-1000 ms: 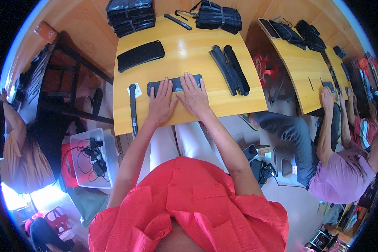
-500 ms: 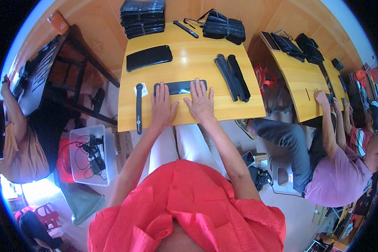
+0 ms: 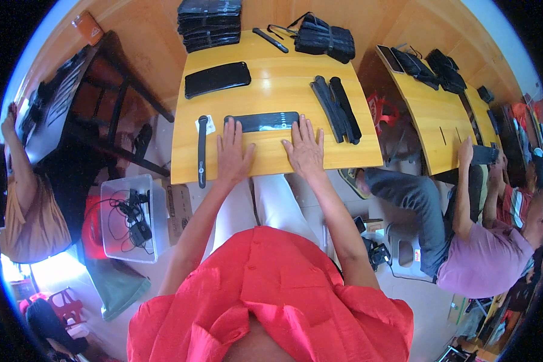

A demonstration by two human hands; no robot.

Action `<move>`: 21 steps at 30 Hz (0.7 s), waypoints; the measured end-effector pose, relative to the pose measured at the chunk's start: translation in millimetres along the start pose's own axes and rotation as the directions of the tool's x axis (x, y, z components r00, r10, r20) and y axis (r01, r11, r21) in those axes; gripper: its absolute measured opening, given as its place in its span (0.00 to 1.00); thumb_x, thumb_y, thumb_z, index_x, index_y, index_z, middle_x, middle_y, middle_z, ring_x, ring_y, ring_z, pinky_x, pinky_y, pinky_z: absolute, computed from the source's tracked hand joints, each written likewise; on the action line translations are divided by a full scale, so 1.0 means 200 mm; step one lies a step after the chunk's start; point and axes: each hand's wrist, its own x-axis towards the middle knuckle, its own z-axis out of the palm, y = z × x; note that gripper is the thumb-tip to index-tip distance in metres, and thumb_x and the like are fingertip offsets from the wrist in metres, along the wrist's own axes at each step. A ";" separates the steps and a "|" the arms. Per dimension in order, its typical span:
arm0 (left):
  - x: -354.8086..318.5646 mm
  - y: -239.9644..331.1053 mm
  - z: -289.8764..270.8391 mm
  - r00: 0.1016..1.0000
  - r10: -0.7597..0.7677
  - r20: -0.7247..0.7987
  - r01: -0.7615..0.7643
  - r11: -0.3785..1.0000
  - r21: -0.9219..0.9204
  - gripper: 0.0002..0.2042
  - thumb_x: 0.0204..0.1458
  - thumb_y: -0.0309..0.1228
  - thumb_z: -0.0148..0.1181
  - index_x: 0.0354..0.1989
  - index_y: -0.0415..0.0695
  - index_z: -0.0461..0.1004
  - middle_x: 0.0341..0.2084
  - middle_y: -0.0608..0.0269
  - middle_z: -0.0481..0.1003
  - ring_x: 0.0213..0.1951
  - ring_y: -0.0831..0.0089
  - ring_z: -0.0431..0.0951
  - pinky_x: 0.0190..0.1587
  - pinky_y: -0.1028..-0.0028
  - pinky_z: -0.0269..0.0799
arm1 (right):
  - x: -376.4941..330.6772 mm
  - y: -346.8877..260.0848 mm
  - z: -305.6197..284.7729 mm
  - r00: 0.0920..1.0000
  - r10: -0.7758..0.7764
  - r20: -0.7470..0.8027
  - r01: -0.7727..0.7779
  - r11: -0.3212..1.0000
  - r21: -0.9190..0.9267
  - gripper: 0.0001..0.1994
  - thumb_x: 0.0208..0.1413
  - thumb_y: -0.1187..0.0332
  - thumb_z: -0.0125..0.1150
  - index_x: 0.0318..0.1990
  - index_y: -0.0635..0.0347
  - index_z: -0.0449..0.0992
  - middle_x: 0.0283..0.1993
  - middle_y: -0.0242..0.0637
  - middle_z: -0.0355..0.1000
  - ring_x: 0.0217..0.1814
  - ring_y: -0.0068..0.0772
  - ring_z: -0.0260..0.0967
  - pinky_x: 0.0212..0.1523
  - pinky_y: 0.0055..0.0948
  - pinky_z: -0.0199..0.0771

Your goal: Assembling black textile straps by sliding them through plastic buckles and organizing them into finished piles.

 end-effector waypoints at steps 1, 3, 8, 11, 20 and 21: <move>-0.01 -0.01 -0.03 1.000 -0.014 -0.007 0.014 1.000 0.009 0.28 0.54 0.38 0.48 0.60 0.37 0.54 0.63 0.49 0.49 0.65 0.58 0.45 0.63 0.55 0.40 | 0.00 -0.03 -0.01 1.000 0.019 -0.013 -0.018 0.999 0.045 0.28 0.56 0.54 0.46 0.60 0.62 0.57 0.67 0.46 0.47 0.69 0.42 0.42 0.64 0.52 0.37; -0.07 -0.03 -0.10 0.978 -0.091 -0.186 0.028 0.948 -0.318 0.23 0.52 0.30 0.51 0.57 0.38 0.59 0.57 0.48 0.57 0.58 0.56 0.58 0.58 0.62 0.54 | -0.02 -0.13 -0.07 1.000 -0.008 -0.004 0.008 0.996 0.090 0.26 0.56 0.55 0.47 0.59 0.60 0.59 0.66 0.46 0.47 0.68 0.43 0.43 0.64 0.52 0.39; -0.35 -0.09 -0.32 0.830 -0.470 -0.299 0.214 0.764 -0.608 0.12 0.54 0.25 0.49 0.47 0.38 0.67 0.38 0.58 0.70 0.35 0.71 0.72 0.40 0.75 0.68 | -0.12 -0.49 -0.03 0.942 -0.335 0.000 0.314 0.883 0.347 0.24 0.52 0.58 0.54 0.55 0.58 0.63 0.62 0.48 0.52 0.65 0.46 0.48 0.60 0.51 0.48; -0.52 -0.17 -0.39 0.689 -0.711 -0.144 0.260 0.428 -0.866 0.10 0.57 0.27 0.47 0.44 0.39 0.69 0.33 0.62 0.72 0.30 0.78 0.72 0.35 0.79 0.68 | -0.12 -0.71 -0.01 0.908 -0.419 -0.013 0.381 0.812 0.442 0.25 0.50 0.60 0.57 0.55 0.56 0.63 0.61 0.46 0.54 0.64 0.45 0.50 0.60 0.50 0.49; -0.62 -0.20 -0.41 0.642 -0.697 0.320 0.447 0.001 -0.895 0.12 0.58 0.34 0.46 0.42 0.39 0.69 0.31 0.60 0.74 0.29 0.77 0.73 0.33 0.80 0.69 | -0.07 -0.77 0.05 0.796 -0.556 -0.241 0.605 0.713 0.355 0.24 0.44 0.72 0.55 0.53 0.56 0.64 0.53 0.42 0.62 0.53 0.42 0.61 0.52 0.38 0.63; -0.60 -0.18 -0.42 0.652 -0.610 0.449 0.490 -0.113 -0.865 0.13 0.59 0.37 0.46 0.43 0.40 0.69 0.33 0.60 0.74 0.30 0.77 0.74 0.34 0.79 0.69 | -0.08 -0.76 -0.01 0.833 -0.495 -0.249 0.552 0.705 0.445 0.24 0.41 0.75 0.56 0.52 0.56 0.67 0.51 0.42 0.63 0.53 0.41 0.62 0.49 0.35 0.65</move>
